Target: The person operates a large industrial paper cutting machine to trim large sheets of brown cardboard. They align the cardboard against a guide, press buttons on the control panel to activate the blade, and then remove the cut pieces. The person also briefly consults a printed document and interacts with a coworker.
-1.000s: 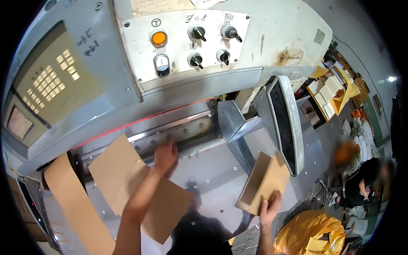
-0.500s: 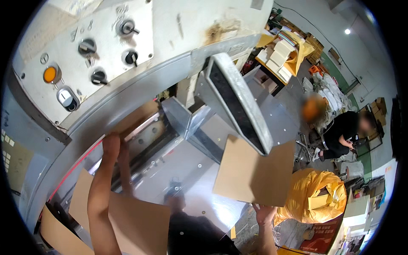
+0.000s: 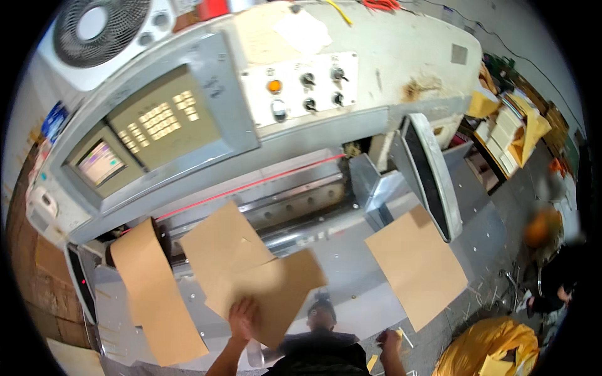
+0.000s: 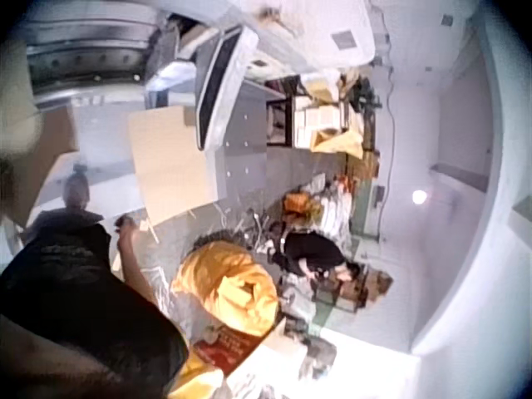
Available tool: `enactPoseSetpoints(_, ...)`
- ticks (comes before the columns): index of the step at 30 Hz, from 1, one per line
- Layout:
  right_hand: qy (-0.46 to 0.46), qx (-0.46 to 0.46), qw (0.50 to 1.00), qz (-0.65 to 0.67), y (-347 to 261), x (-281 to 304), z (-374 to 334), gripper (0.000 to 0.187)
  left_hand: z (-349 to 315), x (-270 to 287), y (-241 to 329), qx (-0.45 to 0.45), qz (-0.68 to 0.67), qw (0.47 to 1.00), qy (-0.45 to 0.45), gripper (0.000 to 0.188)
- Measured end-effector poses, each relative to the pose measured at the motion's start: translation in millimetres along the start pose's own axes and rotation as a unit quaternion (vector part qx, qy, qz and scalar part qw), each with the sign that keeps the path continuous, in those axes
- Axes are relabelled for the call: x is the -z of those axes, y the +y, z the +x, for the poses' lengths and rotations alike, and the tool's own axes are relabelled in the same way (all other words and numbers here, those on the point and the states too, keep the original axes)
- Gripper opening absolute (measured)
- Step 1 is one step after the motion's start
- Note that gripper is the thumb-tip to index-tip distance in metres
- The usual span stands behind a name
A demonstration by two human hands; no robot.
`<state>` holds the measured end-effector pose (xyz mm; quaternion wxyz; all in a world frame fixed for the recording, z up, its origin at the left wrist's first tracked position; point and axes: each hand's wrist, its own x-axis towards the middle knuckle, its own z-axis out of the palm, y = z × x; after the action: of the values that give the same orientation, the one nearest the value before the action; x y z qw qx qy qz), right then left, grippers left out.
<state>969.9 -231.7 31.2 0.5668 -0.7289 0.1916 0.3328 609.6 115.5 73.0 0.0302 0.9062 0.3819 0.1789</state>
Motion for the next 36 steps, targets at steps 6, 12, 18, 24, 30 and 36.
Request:
enactPoseSetpoints(6,-0.182,0.265,0.898,-0.3,-27.7,-86.7,-116.1,0.032,38.6,26.3,-50.9,0.048,-0.026,0.998,0.029,0.034)
enactPoseSetpoints(12,-0.174,0.507,0.694,-0.48,-18.7,-178.9,-162.4,0.078,150.3,13.5,-249.7,0.218,0.054,0.974,-0.003,0.071)
enactPoseSetpoints(18,-0.118,0.53,0.651,-0.531,22.6,-218.8,-167.7,0.072,159.3,-7.6,-222.4,0.201,0.092,0.967,-0.129,0.075)
enactPoseSetpoints(24,0.074,0.448,0.772,-0.444,35.1,-167.1,-168.6,0.106,19.7,29.4,-97.7,0.115,0.018,0.993,-0.029,0.055)
enactPoseSetpoints(30,0.084,0.208,0.933,-0.283,102.7,-108.2,-171.2,0.102,-41.2,52.4,-36.3,0.146,-0.184,0.968,-0.084,0.048)
enactPoseSetpoints(36,-0.081,0.118,0.944,-0.298,86.5,-106.7,-190.5,0.042,-19.8,39.8,-17.0,0.184,-0.451,0.865,-0.12,0.041)
